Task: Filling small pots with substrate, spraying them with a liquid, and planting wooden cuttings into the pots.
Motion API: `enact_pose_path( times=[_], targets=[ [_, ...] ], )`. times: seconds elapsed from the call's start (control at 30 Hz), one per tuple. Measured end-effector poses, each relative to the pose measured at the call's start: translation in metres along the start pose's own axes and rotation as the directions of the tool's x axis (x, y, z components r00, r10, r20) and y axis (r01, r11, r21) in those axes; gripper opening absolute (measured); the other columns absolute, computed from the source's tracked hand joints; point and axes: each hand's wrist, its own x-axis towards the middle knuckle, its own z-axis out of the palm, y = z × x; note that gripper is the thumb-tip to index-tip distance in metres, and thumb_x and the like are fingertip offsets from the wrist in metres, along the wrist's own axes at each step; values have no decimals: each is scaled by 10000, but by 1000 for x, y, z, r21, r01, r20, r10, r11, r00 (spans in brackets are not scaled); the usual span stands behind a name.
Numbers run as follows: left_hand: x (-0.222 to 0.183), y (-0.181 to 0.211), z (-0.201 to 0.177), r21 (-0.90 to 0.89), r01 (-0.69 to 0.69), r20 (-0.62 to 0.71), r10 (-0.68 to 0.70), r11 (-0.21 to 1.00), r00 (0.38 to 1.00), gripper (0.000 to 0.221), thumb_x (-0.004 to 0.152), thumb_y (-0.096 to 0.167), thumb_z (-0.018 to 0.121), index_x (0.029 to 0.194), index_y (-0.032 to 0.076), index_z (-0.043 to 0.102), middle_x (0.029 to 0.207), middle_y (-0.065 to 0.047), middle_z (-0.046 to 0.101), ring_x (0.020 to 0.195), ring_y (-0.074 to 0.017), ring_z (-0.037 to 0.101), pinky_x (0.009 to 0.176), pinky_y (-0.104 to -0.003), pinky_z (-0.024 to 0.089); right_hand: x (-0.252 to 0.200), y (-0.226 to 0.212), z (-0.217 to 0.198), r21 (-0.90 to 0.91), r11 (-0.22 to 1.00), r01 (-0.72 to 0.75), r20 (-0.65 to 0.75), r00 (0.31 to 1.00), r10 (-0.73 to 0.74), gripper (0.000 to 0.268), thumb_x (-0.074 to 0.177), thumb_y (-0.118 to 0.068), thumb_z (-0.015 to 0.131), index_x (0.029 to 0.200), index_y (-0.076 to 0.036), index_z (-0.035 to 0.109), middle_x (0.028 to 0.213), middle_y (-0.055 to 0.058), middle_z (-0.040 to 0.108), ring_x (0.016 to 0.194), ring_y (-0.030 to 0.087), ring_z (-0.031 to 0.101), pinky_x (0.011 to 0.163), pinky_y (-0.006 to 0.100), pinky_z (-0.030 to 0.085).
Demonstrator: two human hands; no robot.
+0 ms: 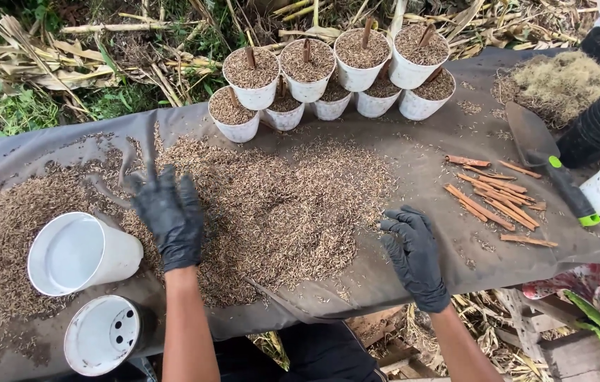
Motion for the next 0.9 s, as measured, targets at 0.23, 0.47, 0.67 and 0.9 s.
enact_pose_path(
  times=[0.23,0.47,0.67,0.9],
  targets=[
    [-41,-7,-29,18,155,176,-156,988,972,623,1118,562,383,1552,130,498,1602,-260,419,1464,-546,303,1149,-692,298,2,0,-1,16,1000,-15,0,1000,15,276,976,-409,646,1135,-222,771,1260,72,680,1346,380,525,1149,491,403],
    [-26,14,-17,41,203,409,-202,978,890,806,995,746,374,1633,253,371,1693,-174,287,1532,-484,204,1166,-734,163,2,-8,-4,24,999,-26,-7,1000,26,258,974,-386,654,1125,-216,776,1243,73,687,1333,375,535,1139,487,412],
    [-2,45,-5,172,148,481,-214,974,850,879,871,737,543,1629,338,347,1682,-132,322,1489,-486,307,1116,-768,258,8,-14,-7,19,999,-40,-26,999,40,245,972,-369,660,1117,-211,780,1230,74,693,1323,370,543,1130,484,420],
    [0,45,13,312,-30,443,-117,950,889,670,898,598,636,1500,313,568,1316,-137,617,1258,-429,546,919,-581,500,13,-19,-6,33,998,-57,-20,998,58,228,971,-346,669,1106,-205,785,1214,76,701,1311,365,553,1120,479,430]
  ],
)
